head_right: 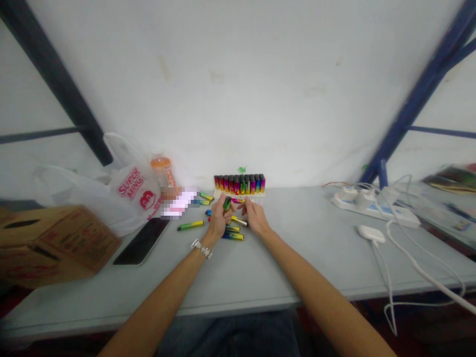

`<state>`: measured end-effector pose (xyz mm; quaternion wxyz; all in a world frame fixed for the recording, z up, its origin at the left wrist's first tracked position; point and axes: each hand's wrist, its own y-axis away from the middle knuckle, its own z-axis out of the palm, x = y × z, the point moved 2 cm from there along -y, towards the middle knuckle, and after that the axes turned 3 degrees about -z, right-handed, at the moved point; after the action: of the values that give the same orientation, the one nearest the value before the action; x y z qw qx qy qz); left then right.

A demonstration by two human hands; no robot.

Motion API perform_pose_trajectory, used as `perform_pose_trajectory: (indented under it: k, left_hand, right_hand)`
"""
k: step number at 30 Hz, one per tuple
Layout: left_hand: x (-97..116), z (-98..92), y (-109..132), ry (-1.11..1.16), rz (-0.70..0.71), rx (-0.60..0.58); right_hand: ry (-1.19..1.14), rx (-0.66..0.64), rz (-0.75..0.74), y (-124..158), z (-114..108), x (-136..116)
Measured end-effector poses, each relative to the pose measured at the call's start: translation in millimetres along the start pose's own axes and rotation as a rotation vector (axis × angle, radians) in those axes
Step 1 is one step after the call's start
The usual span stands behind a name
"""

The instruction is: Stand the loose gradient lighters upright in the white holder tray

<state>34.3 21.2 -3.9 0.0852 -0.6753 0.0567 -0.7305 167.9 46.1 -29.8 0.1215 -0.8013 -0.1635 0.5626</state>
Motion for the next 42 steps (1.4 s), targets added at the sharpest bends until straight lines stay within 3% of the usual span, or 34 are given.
perform_pose_trajectory:
  k: [7,12,20,28,34,42]
  left_hand:
    - [-0.5,4.4,-1.0,-0.265,0.049,0.179]
    - [0.8,5.1,-4.1,-0.348,0.055,0.227]
    - [-0.2,4.5,-0.1,-0.361,0.072,0.165]
    - [-0.8,5.8,-2.9,-0.438,0.03,0.207]
    - [3.6,5.0,1.1,-0.445,0.042,0.134]
    - [4.5,9.9,6.6,-0.401,0.04,0.008]
  right_hand:
    - [-0.014,-0.041,0.007,0.8,2.0,0.0]
    - [-0.023,-0.044,0.021,0.4,2.3,1.7]
    - [-0.03,-0.053,0.023,0.6,2.5,1.8]
    - [-0.048,-0.05,0.039,0.5,3.2,0.2]
    - [-0.057,-0.053,0.031,1.7,2.8,-2.8]
    - [-0.155,0.166,-0.139,4.9,0.8,-20.7]
